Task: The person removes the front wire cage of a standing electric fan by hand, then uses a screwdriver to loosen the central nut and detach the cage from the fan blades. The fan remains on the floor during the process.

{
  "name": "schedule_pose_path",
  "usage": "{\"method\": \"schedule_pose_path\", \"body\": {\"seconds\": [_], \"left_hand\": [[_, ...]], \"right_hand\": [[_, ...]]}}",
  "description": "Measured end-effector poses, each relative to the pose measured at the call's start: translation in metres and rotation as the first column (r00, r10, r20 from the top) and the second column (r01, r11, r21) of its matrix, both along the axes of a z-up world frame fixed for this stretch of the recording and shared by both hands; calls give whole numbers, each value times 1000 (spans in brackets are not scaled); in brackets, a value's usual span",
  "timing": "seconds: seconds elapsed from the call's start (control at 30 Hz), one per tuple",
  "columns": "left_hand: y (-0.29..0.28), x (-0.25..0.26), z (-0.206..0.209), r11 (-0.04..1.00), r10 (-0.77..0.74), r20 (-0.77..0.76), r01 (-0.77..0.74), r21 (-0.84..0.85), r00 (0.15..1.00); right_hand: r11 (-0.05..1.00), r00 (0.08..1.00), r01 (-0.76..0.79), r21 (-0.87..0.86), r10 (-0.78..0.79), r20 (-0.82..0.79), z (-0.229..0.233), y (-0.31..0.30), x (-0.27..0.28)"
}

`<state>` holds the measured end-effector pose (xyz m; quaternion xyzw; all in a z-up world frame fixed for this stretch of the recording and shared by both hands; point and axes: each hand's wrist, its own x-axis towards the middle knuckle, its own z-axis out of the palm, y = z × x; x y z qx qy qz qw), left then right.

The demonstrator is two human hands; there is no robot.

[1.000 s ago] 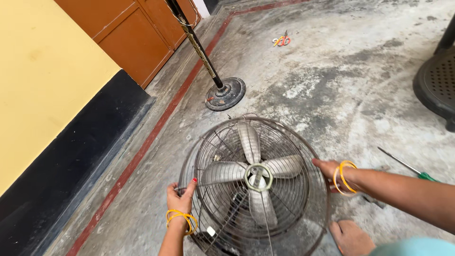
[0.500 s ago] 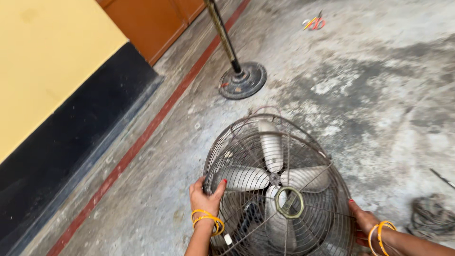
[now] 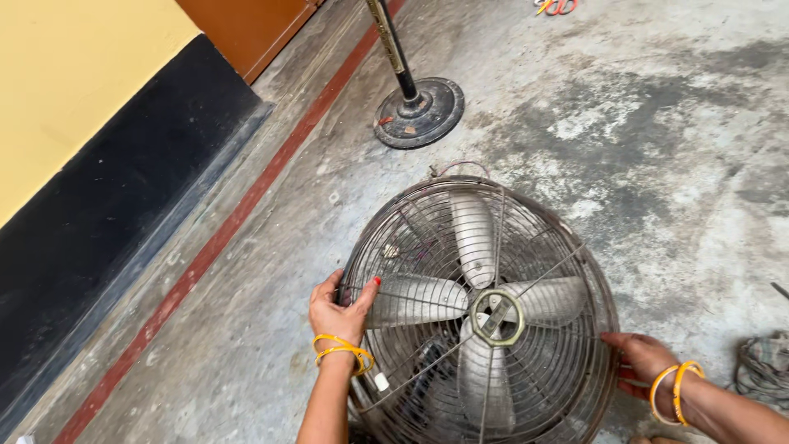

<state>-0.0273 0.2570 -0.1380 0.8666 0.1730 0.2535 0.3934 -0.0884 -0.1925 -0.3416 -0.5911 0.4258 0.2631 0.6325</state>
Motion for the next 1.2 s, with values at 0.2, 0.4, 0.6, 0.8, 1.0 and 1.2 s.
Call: {"method": "schedule_pose_path", "body": {"seconds": [0.2, 0.4, 0.6, 0.8, 1.0, 1.2], "left_hand": [[-2, 4, -2, 997, 23, 7, -23, 75, 1000], [-9, 2, -21, 981, -58, 74, 43, 190, 996], [21, 8, -32, 934, -112, 151, 156, -321, 982], [48, 0, -29, 722, -29, 129, 110, -683, 991], [75, 1, -16, 726, 78, 273, 133, -675, 959], [62, -16, -31, 883, -97, 78, 121, -453, 992]], "right_hand": [[1000, 999, 28, 0, -28, -22, 12, -4, 20], [1000, 999, 25, 0, -25, 30, -11, -9, 32], [1000, 998, -5, -24, 7, 64, -50, -6, 31], [999, 993, -18, -46, 24, 118, -70, -4, 32], [998, 991, -10, -58, 18, 130, -75, -6, 30], [998, 990, 54, 35, -58, 131, -72, -10, 22]]}}
